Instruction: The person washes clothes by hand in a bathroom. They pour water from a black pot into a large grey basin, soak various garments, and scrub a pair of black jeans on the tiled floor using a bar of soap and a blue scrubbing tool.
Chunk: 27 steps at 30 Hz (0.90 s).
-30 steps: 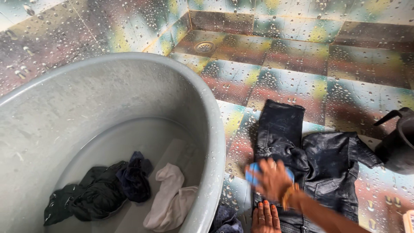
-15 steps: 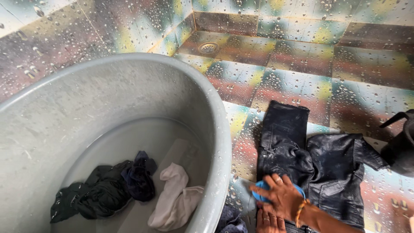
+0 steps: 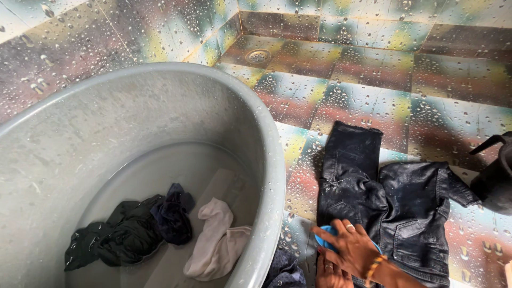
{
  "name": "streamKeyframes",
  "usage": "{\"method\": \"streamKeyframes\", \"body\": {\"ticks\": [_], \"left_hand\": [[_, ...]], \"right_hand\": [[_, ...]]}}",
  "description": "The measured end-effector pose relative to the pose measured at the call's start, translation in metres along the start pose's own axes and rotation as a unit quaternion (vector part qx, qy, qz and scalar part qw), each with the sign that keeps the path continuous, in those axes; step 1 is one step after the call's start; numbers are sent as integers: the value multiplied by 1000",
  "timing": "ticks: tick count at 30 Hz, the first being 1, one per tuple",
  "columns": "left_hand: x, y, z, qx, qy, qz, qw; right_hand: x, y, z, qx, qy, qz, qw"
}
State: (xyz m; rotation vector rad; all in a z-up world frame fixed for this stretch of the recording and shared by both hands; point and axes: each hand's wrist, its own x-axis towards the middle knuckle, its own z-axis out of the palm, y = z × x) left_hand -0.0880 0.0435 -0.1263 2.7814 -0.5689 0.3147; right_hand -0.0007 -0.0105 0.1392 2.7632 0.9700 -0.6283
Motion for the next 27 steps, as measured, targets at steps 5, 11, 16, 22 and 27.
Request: {"method": "streamKeyframes", "body": {"ticks": [5, 11, 16, 22, 27], "left_hand": [[2, 1, -10, 145, 187, -6, 972], [7, -17, -112, -189, -25, 7, 982], [-20, -21, -157, -117, 10, -27, 993], [-16, -19, -159, -90, -18, -37, 995], [-20, -36, -122, -74, -23, -3, 997]], "right_hand": [[20, 27, 5, -201, 118, -52, 971], [63, 51, -48, -58, 131, 126, 982], [25, 13, -5, -59, 187, 120, 973], [-35, -33, 18, -4, 187, 71, 980], [-11, -10, -10, -62, 133, 22, 989]]}}
